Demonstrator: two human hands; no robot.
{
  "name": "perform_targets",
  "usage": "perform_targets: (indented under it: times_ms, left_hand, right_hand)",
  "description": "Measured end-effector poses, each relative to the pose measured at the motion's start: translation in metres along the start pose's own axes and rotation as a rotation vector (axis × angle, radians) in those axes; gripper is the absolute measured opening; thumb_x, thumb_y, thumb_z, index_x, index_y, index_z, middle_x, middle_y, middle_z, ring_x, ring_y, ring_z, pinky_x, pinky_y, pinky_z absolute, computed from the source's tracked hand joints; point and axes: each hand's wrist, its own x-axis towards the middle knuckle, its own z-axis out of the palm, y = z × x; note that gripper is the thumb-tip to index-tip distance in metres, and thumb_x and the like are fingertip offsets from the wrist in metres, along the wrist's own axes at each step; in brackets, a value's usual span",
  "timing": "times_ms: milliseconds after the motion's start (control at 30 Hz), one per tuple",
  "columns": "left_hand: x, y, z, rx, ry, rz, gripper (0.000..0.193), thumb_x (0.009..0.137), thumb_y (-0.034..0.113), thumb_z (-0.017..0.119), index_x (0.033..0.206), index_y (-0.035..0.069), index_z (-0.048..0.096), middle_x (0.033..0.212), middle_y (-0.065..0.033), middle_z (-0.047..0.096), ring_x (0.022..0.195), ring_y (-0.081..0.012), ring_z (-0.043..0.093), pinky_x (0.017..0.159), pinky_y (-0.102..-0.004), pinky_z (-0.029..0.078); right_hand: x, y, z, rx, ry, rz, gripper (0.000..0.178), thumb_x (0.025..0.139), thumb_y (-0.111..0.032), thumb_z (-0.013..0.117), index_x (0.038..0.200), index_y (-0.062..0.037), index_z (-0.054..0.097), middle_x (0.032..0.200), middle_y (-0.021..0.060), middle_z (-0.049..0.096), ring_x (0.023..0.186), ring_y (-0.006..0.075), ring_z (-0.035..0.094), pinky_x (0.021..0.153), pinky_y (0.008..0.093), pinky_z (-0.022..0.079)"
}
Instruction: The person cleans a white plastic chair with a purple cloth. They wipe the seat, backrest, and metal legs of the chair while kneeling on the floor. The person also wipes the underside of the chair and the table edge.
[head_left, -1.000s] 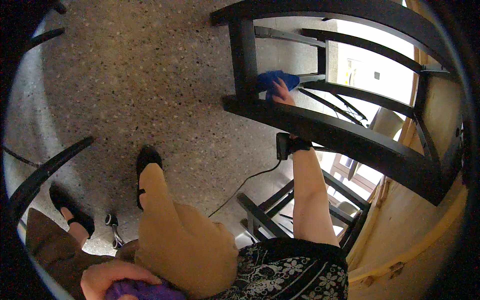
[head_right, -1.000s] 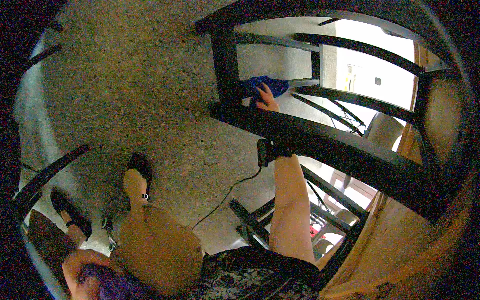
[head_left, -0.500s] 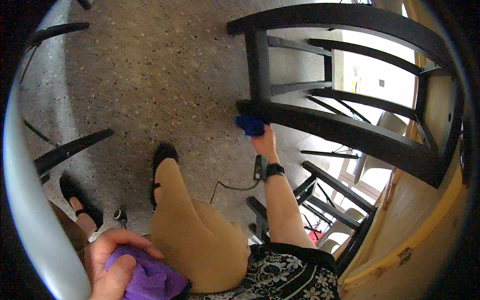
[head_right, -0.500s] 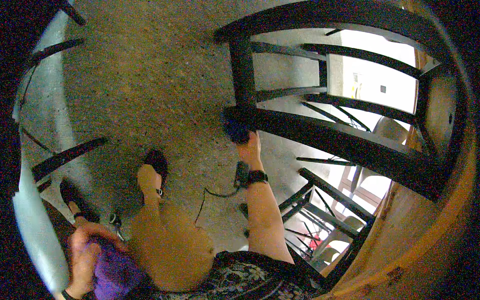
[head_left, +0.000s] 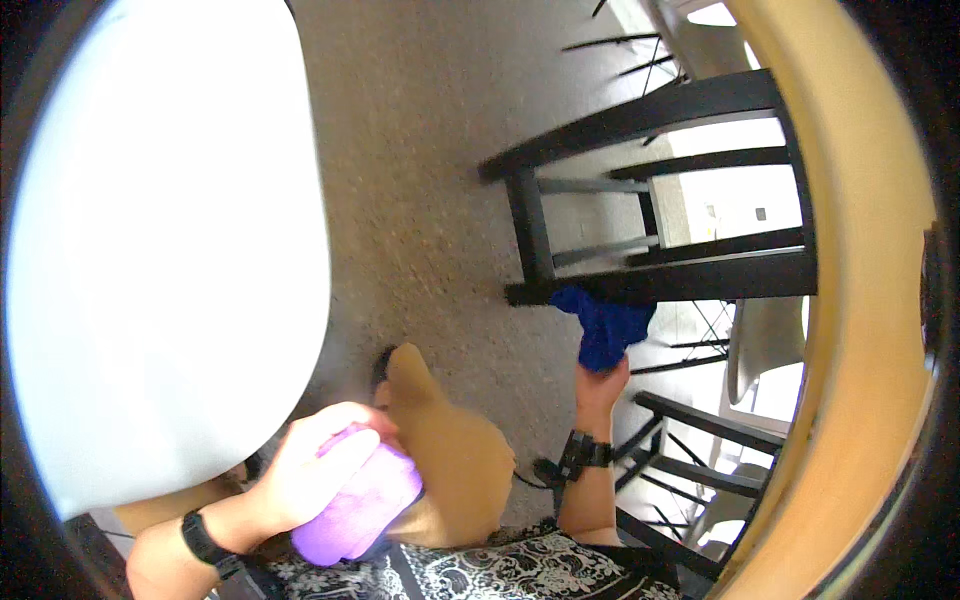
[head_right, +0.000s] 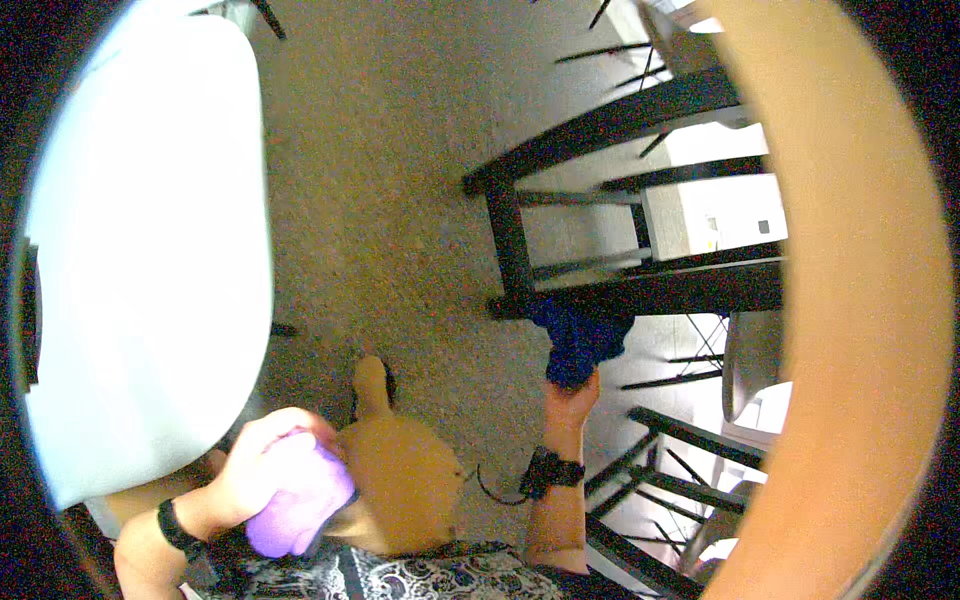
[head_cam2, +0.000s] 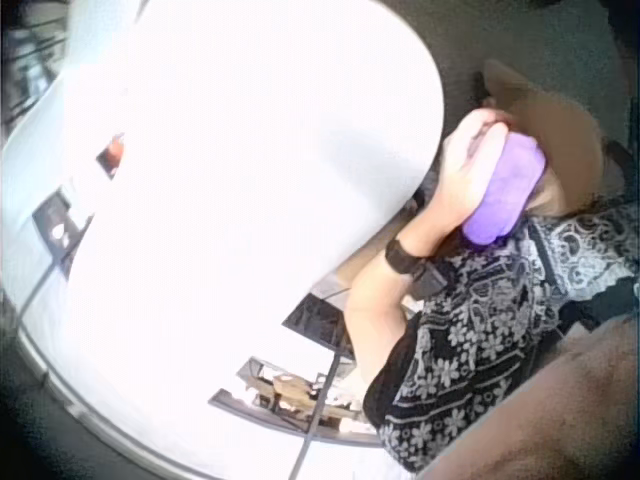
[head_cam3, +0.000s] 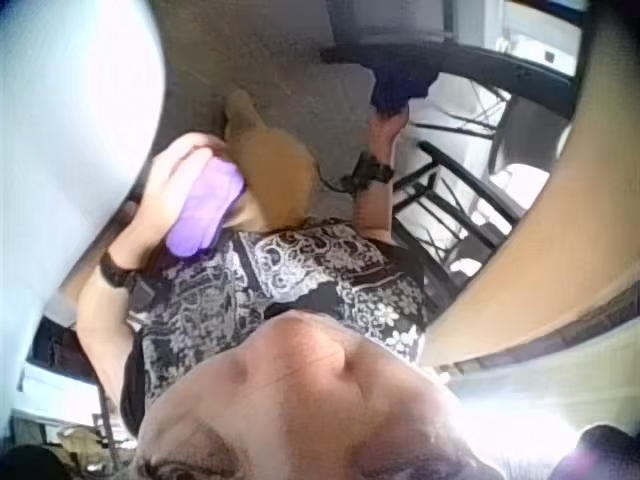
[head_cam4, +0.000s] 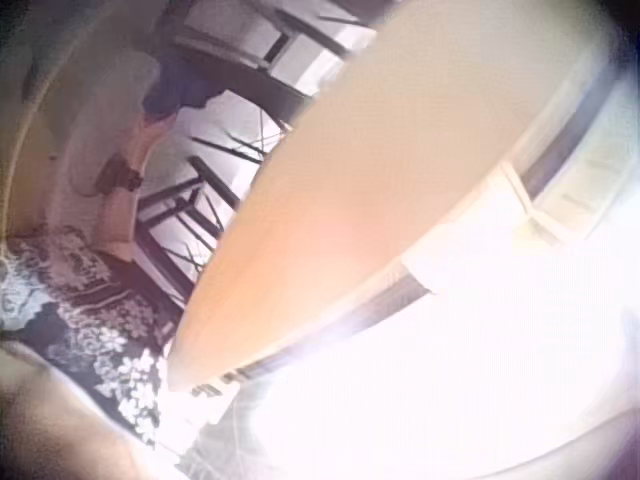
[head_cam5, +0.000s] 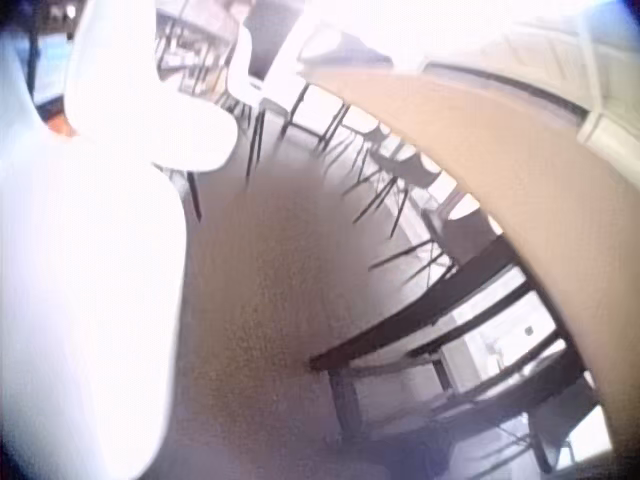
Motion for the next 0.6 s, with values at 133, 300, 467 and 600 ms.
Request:
perform_targets:
  times_ms: [133,300,467,600]
  left_hand:
    - [-0.007,0.009,0.013,0.107,-0.013,0.195,0.018,0.095,0.012,0.052,0.106,0.0,0.06,0.096,-0.0066,0.065,0.092,-0.012,0.06,0.085,-0.0262,0.047]
    - [-0.028,0.014,0.015,0.196,-0.035,0.406,0.019,0.094,0.012,0.054,0.107,0.0,0.061,0.1,-0.0071,0.065,0.096,-0.0121,0.059,0.086,-0.0267,0.047]
    - [-0.012,-0.04,0.042,0.101,-0.13,0.503,0.032,0.094,0.015,0.055,0.123,0.0,0.051,0.102,-0.0078,0.065,0.099,-0.0118,0.059,0.087,-0.0275,0.046]
    - [-0.002,-0.052,0.053,0.192,-0.102,0.465,0.054,0.097,0.014,0.048,0.142,-0.001,0.022,0.108,-0.0135,0.065,0.102,-0.0167,0.06,0.093,-0.0299,0.045]
  right_hand:
    - [-0.014,0.045,-0.013,-0.011,-0.064,0.251,0.036,0.092,-0.022,0.053,0.121,-0.0017,0.055,0.126,0.0152,0.055,0.11,0.0276,0.055,0.095,0.0394,0.046]
    - [-0.058,0.045,0.099,-0.086,-0.015,0.203,0.045,0.088,-0.028,0.06,0.126,-0.005,0.052,0.126,0.014,0.055,0.113,0.0294,0.053,0.098,0.041,0.044]
    - [-0.046,0.039,0.089,-0.306,-0.193,0.166,0.056,0.083,-0.023,0.064,0.132,-0.0034,0.045,0.127,0.0137,0.054,0.115,0.0317,0.052,0.099,0.0437,0.043]
    - [-0.093,0.03,0.109,-0.36,-0.546,0.184,0.069,0.077,-0.022,0.067,0.136,-0.0011,0.039,0.127,0.015,0.052,0.116,0.0328,0.052,0.098,0.0444,0.044]
